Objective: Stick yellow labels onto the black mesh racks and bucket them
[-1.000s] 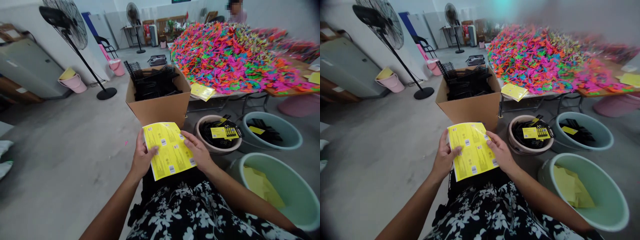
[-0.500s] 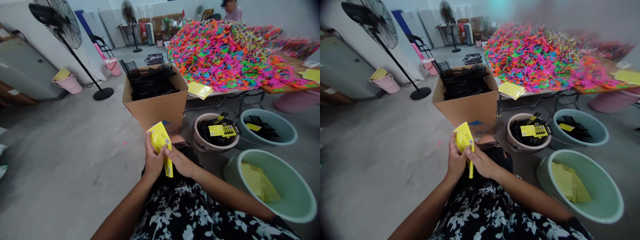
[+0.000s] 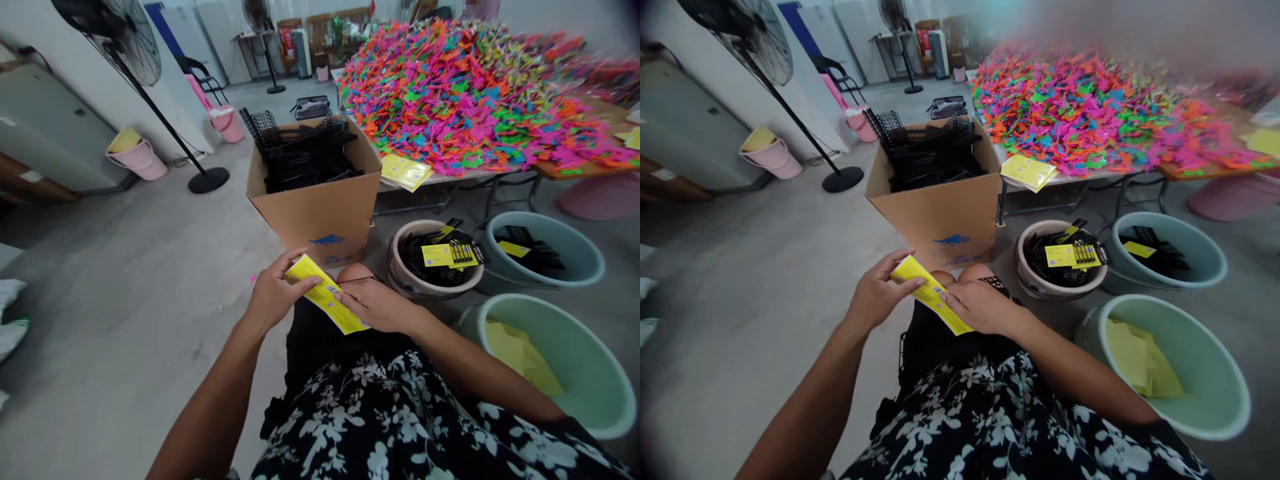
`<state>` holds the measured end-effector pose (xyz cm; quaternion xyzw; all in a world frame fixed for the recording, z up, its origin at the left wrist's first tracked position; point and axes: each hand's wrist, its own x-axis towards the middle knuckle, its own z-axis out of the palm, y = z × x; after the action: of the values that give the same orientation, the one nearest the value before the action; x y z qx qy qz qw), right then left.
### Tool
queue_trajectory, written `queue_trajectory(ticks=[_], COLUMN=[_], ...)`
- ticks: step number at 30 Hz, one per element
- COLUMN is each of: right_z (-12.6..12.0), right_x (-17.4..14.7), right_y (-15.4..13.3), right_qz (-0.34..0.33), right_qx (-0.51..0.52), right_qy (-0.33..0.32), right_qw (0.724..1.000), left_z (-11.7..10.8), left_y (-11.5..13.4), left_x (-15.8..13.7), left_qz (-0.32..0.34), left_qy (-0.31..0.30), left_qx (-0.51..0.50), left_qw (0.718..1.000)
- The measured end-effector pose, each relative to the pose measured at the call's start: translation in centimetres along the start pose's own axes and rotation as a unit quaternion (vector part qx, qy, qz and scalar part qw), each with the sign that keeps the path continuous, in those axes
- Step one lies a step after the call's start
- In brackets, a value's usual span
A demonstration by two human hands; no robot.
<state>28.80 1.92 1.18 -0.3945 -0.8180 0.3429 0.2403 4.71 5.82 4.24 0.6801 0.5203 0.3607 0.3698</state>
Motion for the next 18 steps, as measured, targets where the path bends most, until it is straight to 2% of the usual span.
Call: queue_trajectory(ticks=[5,9,12,15,18], right_z=[-0.1,-0.1,-0.1,-0.5,-2.0], right_x=[-0.9,-1.7,-1.7,-2.0,-3.5], right_y=[0.1,-0.2,-0.7,-0.8,0.2], right_qz=[-0.020,-0.032,-0.036,-0.037,-0.020], right_qx=[-0.046,-0.085,-0.104,-0.068,-0.030], right_qy=[-0.025,-0.044,-0.043,-0.021,-0.017], right_qw=[0.998,0.995,0.993,0.997,0.999], left_z=[-1.8,-2.2,-1.7,-1.9,-3.7], left_y=[0.6,1.2,1.9,2.3,1.8], left_x=[0.2,0.5,0.8,0.8,0.5], left_qz=[0.073,0.093,0.118,0.111,0.081], left_qy=[-0.096,-0.202,-0.250,-0.250,-0.189], left_qx=[0.136,0.162,0.171,0.156,0.137], left_qw=[0.983,0.961,0.946,0.949,0.969])
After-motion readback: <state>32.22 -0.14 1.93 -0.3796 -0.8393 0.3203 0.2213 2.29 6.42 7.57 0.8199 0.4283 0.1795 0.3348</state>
